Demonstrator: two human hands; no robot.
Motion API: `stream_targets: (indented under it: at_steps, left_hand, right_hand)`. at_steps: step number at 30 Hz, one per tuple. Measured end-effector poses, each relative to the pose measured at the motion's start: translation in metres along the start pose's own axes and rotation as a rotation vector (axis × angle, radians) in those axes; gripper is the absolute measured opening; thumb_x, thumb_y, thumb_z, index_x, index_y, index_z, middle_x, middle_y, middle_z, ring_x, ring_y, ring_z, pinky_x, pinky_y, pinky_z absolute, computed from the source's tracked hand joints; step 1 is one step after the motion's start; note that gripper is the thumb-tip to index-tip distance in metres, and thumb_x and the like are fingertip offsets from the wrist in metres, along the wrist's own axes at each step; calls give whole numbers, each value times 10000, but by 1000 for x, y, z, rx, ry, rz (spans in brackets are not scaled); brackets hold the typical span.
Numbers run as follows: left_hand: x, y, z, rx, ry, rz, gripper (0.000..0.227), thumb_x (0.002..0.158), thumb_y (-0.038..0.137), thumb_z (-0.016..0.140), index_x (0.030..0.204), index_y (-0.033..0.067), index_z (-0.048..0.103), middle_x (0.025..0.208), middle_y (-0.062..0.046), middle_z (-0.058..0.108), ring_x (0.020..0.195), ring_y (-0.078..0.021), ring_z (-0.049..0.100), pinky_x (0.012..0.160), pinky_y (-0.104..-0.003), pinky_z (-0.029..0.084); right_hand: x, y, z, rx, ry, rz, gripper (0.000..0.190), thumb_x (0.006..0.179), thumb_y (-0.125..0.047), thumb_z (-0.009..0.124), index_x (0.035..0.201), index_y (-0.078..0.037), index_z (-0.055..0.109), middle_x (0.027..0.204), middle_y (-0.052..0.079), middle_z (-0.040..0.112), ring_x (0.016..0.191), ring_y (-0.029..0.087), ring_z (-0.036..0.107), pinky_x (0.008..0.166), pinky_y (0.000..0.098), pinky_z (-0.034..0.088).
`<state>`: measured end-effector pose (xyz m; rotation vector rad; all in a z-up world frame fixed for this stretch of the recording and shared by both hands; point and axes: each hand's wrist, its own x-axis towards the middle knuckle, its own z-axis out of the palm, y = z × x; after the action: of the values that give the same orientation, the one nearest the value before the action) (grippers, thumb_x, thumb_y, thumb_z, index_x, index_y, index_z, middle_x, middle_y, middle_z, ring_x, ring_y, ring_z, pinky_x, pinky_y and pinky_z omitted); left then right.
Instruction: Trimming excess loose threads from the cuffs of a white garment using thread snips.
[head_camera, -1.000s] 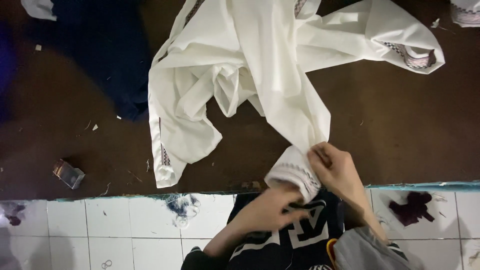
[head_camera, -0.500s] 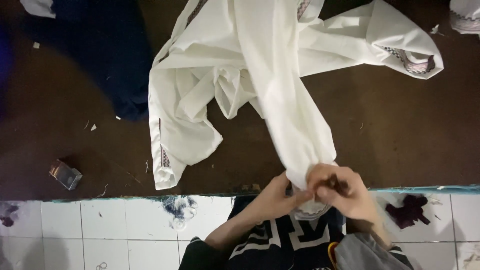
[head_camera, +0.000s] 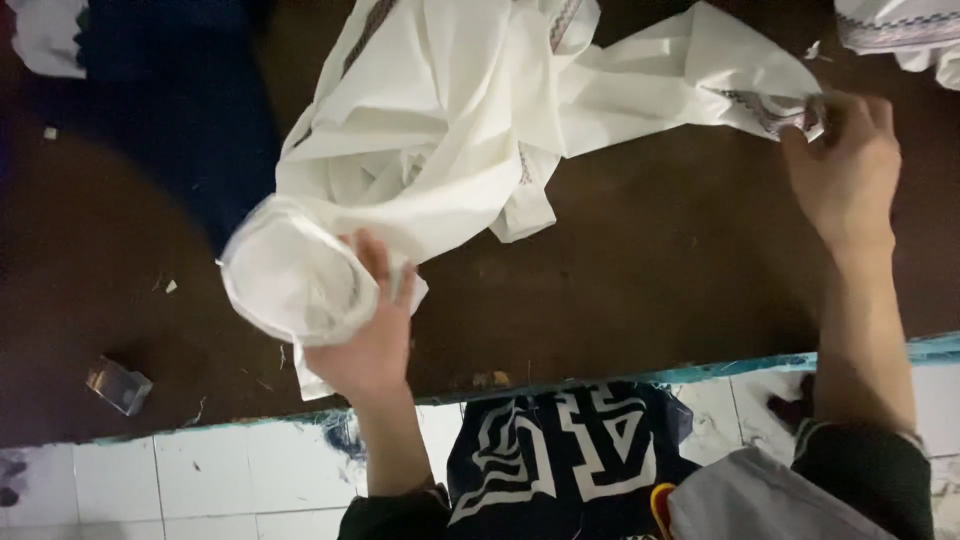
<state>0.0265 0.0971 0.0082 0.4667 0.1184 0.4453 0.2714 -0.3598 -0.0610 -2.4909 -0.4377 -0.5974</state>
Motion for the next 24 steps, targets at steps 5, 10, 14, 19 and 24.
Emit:
stream_targets:
  at_steps: [5,10,14,19,24]
  left_hand:
    - [-15,-26,23,-23,-614,-348,1246,776,925,183,1604,38,-101,1697,-168,-94,1592,-317,-55,1229,-727,103]
    - [-20,-64,9,390,-487,-501,886,924,614,397,1550,1,265,1607,-226,306,1497,-390,307,1196,-563,358]
    - [-35,-107,22,843,-523,-370,651,977,239,636,1526,3,378,1519,-225,411,1385,-422,450,1096,-550,429]
    - [-39,-133,9,1012,-423,-291,430,919,160,728,1298,48,558,1177,-109,595,1154,-312,618,966,-463,499]
    - [-39,-125,5,1187,-391,-199,66,934,52,659,995,74,672,1073,-82,659,1140,-370,636,935,-496,494]
  right_hand:
    - [12,36,36,-222,-223,101,495,1167,-320,777,938,86,611,1119,263,626,767,457,630,584,580,530]
    - [-26,-95,-30,418,-302,254,241,1104,-118,702,917,-40,572,853,58,537,755,146,449,654,315,327]
    - [-77,-167,-30,651,-247,92,111,787,-42,812,798,-121,734,904,105,730,814,338,699,756,403,520]
    - [-104,-209,-6,894,-392,92,76,835,-95,770,775,-84,725,803,36,710,491,133,462,471,262,376]
    - [-105,-211,-1,929,-318,265,234,871,-149,778,1054,-45,675,917,97,736,501,147,467,477,294,374]
